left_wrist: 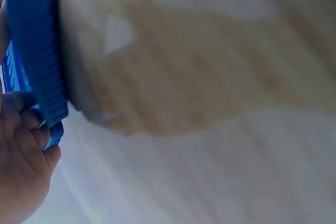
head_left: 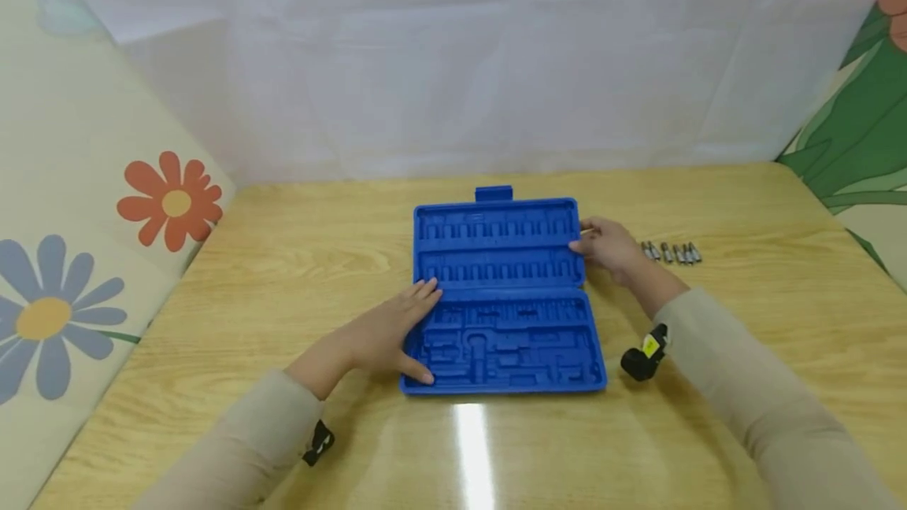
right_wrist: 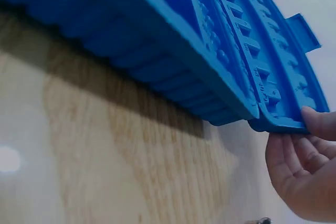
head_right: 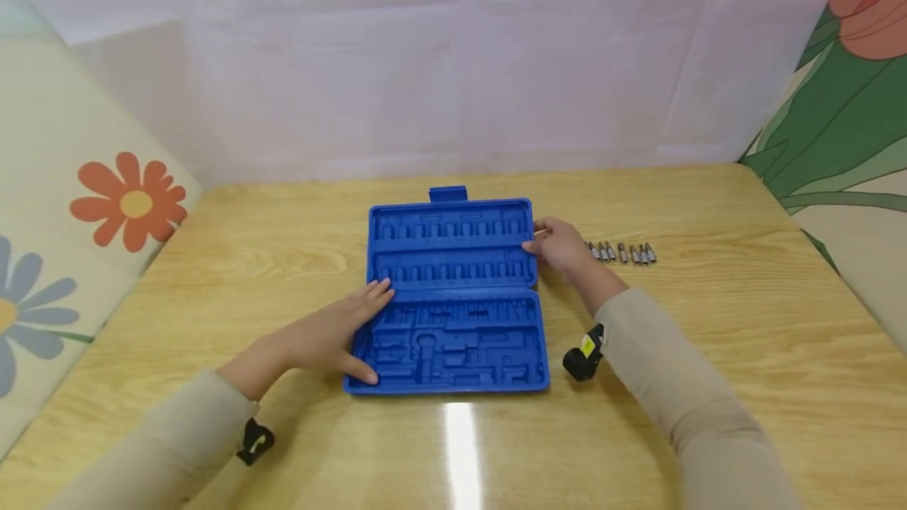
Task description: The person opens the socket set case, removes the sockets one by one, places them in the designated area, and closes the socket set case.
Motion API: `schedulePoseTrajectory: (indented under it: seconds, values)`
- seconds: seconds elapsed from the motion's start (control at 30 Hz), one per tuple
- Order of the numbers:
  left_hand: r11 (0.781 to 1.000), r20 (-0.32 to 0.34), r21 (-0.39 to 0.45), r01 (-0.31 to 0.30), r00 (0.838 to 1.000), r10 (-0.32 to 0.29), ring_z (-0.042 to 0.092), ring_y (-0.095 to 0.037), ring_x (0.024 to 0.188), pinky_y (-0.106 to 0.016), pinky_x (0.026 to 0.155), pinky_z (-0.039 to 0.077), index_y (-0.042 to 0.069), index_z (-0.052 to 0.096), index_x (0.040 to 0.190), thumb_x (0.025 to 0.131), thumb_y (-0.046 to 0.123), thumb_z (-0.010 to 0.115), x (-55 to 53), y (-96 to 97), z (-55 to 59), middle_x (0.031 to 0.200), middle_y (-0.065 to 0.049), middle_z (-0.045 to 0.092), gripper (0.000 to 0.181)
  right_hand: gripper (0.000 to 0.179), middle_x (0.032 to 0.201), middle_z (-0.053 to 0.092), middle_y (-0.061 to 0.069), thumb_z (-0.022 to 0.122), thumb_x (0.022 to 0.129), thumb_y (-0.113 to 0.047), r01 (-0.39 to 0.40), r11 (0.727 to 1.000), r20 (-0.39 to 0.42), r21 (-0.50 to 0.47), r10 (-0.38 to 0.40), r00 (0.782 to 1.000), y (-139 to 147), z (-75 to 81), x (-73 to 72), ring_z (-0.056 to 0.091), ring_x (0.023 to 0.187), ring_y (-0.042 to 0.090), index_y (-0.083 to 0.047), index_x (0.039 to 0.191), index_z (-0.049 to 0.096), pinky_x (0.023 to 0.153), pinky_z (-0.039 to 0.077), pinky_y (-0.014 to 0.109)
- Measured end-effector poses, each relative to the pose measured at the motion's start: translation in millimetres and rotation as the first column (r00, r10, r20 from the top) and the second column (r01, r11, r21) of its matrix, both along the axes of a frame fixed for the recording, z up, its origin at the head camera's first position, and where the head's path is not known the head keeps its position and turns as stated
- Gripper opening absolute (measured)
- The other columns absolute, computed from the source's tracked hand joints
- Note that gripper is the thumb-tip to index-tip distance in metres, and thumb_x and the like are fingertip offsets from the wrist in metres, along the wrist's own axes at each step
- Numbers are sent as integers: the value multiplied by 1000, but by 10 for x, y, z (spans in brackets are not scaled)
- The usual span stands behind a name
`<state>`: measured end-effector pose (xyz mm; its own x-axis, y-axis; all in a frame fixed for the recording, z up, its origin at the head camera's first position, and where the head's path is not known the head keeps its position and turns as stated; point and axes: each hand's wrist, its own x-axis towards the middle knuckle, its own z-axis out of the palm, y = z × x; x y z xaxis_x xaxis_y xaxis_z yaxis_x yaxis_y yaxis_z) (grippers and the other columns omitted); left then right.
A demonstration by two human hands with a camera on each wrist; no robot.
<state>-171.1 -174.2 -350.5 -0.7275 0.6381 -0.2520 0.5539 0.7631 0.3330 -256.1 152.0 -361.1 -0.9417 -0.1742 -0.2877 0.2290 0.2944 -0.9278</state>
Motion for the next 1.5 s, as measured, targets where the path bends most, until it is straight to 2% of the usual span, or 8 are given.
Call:
schedulePoseTrajectory:
  seconds: [0.2, 0.37, 0.7, 1.03, 1.13, 1.27, 1.4, 1.5]
  values:
    - [985, 24, 143, -92, 996, 89, 7, -30, 128, -46, 100, 15, 4, 22, 137, 72, 59, 53, -45, -121, 118, 143, -11, 7, 90, 50, 122, 37, 22, 49, 87, -4, 34, 998, -43, -56, -36, 998, -24, 56, 76, 44, 104, 33, 0, 132, 27, 84, 42, 39]
    - [929, 32, 274, -250, 967, 251, 14, -29, 127, -48, 98, 20, 10, 10, 139, 78, 55, 50, -66, -182, 269, 143, -11, 9, 86, 47, 117, 41, 22, 49, 87, -2, 49, 998, -119, -48, -55, 991, -32, 89, 153, 44, 104, 33, 1, 130, 28, 84, 41, 39]
    - [742, 270, 520, -423, 906, 327, 13, -32, 127, -48, 98, 21, 25, -18, 134, 85, 48, 43, -142, 68, 322, 143, -7, -3, 82, 29, 102, 52, 20, 51, 84, 1, 116, 990, -355, 75, -82, 931, -35, 92, 310, 50, 91, 29, 5, 112, 43, 77, 46, 35]
    - [502, 386, 679, -537, 842, 377, 26, -31, 123, -39, 99, 24, -3, 20, 134, 92, 43, 27, -163, 83, 416, 135, -21, 26, 63, 17, 84, 54, 16, 57, 79, 4, 159, 979, -557, 127, -62, 828, -31, 53, 352, 51, 82, 25, 3, 93, 48, 69, 43, 35]
    - [518, 401, 644, -563, 825, 399, 30, -31, 121, -40, 98, 26, -5, 30, 129, 91, 46, 26, -134, 62, 416, 131, -21, 32, 63, 16, 85, 53, 16, 56, 79, 8, 119, 985, -595, 127, -20, 804, -9, 23, 404, 54, 84, 27, 3, 91, 48, 71, 46, 36]
    - [615, 378, 549, -566, 825, 421, 31, -30, 120, -46, 97, 25, 5, 38, 128, 87, 53, 33, -76, 9, 385, 130, -15, 37, 63, 16, 91, 55, 16, 56, 80, 6, 24, 980, -596, 197, 100, 797, 70, -2, 481, 53, 93, 30, 2, 94, 51, 81, 44, 41]
    - [697, 356, 520, -494, 867, 348, 32, -29, 119, -48, 95, 27, 9, 41, 127, 87, 47, 42, -16, -66, 351, 128, -11, 40, 55, 29, 108, 53, 14, 59, 80, -3, -165, 945, -486, 283, 290, 824, 233, 29, 543, 45, 107, 31, -1, 108, 53, 91, 34, 46]
    - [765, 314, 500, -405, 908, 276, 30, -30, 121, -47, 96, 27, 11, 42, 127, 86, 39, 48, 8, -125, 331, 131, -9, 37, 49, 44, 122, 44, 14, 61, 80, -8, -364, 894, -391, 260, 442, 807, 371, 66, 559, 36, 116, 30, -2, 121, 45, 95, 27, 46]
